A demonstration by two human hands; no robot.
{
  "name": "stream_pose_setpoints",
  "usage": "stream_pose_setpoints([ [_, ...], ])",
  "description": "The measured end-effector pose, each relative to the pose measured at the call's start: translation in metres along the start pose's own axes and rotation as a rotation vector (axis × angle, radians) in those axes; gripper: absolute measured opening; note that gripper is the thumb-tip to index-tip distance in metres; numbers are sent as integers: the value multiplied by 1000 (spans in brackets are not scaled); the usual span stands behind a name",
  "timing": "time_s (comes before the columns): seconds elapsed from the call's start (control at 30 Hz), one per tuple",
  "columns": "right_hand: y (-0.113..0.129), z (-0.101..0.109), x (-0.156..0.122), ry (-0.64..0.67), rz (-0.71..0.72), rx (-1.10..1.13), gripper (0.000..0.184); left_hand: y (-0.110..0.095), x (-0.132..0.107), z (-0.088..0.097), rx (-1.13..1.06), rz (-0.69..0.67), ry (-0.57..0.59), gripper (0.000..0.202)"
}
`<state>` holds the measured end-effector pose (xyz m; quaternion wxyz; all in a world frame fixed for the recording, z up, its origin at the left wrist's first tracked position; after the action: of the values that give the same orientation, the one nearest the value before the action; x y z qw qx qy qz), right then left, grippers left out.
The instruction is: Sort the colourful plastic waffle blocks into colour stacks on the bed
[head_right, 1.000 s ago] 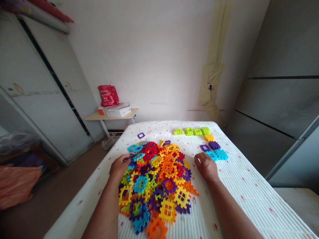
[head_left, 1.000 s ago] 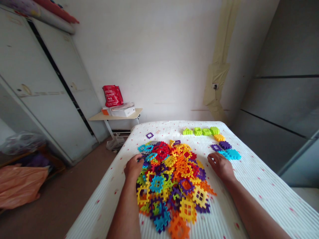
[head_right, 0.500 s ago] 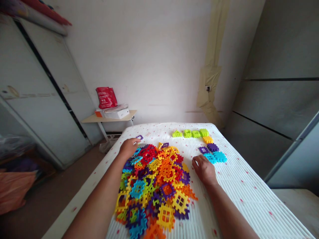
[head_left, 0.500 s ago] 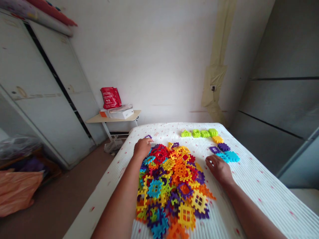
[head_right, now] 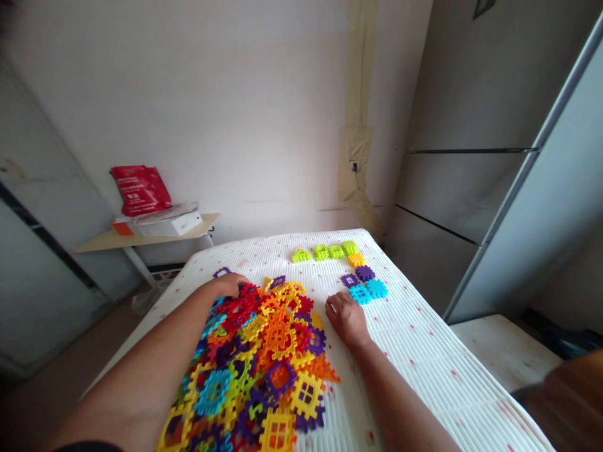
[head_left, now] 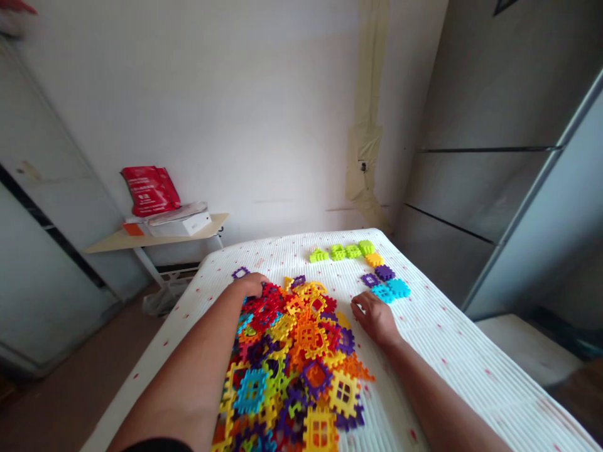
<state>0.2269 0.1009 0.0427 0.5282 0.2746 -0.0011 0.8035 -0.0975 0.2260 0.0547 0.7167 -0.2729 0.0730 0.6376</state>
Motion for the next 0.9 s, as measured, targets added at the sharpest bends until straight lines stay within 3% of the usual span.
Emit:
stream_pose_setpoints([
  [0.07, 2, 1, 1, 4, -4, -4, 24, 0, 2, 2, 3, -13, -26, 16],
  [0.23, 2, 3, 1, -14, -21, 32, 21, -3, -5, 16, 17, -68, -189, 38],
  [0.37, 2, 2, 1, -17, -23, 31, 20, -7, -26, 37, 41, -93, -359, 43],
  [0.47, 3, 2, 2, -12, -24, 23, 20, -10, -50, 41, 56, -102, -445, 49],
  [0.6, 5, 3, 1, 3, -13, 4, 22, -20, -90, 20, -69, -186, -573, 53],
  [0.67, 6, 3, 1, 8, -5, 5, 23, -24, -108, 2, -327, -236, -644, 50],
  [0.77, 7, 4, 0, 16, -5, 9, 24, -32, -124, -28, -782, -304, -662, 48],
  [0.9, 12, 5, 0, 13, 11, 4, 25, -52, -138, -52, -1057, -367, -694, 47],
])
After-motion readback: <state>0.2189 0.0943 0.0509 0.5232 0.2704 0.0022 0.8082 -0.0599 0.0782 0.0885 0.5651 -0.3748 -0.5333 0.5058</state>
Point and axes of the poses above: each hand's wrist, its own x-axis towards the middle knuckle, its own z-axis out of the back of the hand, y = z × x, the point moved 6 cm from there along x, towards the middle knuckle, and after that the axes turned 10 degrees about y, right-handed, at the moved point
